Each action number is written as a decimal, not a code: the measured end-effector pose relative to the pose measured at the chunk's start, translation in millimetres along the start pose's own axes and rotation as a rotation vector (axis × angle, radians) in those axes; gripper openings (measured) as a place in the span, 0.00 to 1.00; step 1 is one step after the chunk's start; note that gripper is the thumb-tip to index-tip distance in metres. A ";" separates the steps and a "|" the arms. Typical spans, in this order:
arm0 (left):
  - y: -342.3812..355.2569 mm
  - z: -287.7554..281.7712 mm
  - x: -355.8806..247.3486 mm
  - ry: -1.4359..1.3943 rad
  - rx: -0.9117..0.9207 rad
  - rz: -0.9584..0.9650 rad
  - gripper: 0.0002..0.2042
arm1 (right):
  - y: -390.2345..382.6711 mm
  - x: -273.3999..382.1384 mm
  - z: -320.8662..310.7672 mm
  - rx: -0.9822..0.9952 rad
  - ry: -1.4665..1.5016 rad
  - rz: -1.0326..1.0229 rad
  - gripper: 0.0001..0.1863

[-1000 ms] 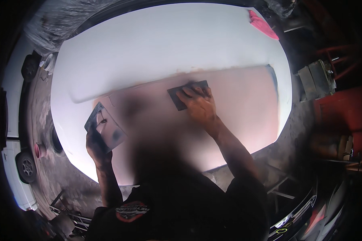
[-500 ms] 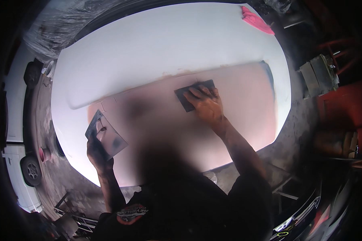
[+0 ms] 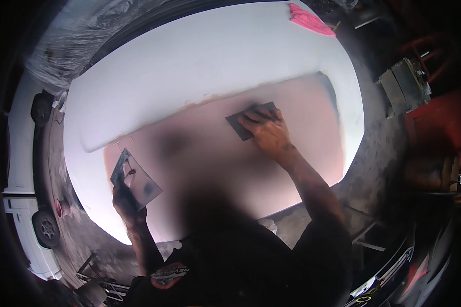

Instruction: Applying body filler to a car hood and then sanding it to a smooth finish.

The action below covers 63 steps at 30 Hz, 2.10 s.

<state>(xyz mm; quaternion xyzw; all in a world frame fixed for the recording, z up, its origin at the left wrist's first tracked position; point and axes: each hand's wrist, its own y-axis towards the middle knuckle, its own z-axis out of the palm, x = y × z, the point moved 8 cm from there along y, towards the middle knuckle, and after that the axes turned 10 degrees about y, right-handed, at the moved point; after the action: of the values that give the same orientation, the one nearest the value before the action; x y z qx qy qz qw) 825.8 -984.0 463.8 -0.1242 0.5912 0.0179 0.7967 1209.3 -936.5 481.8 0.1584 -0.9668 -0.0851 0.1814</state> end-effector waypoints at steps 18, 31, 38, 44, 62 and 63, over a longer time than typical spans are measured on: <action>8.7 42.6 8.3 0.110 0.039 0.082 0.21 | -3.6 -88.5 -33.8 -0.072 -0.138 0.066 0.35; 10.6 124.6 7.0 -0.065 0.369 -0.082 0.28 | -47.9 -67.6 -56.4 -0.160 0.021 0.143 0.34; -3.2 139.6 34.0 -0.049 0.588 -0.156 0.38 | -58.6 112.8 -79.3 -0.056 0.256 -0.127 0.43; -22.9 134.7 29.2 0.359 0.466 0.180 0.39 | -54.5 163.5 -38.1 0.015 0.189 -0.140 0.28; -29.7 85.1 36.5 -0.041 -0.312 0.149 0.20 | -25.9 -134.9 -50.2 -0.124 -0.197 -0.040 0.31; -34.9 89.1 43.0 -0.042 -0.351 0.104 0.20 | -21.9 -139.9 -49.8 -0.122 -0.189 -0.048 0.30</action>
<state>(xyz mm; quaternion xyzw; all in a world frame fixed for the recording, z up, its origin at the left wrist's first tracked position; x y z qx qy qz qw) 928.4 -1003.3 453.3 -0.2301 0.5679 0.1645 0.7730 1357.8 -915.2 477.4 0.1613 -0.9686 -0.1626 0.0965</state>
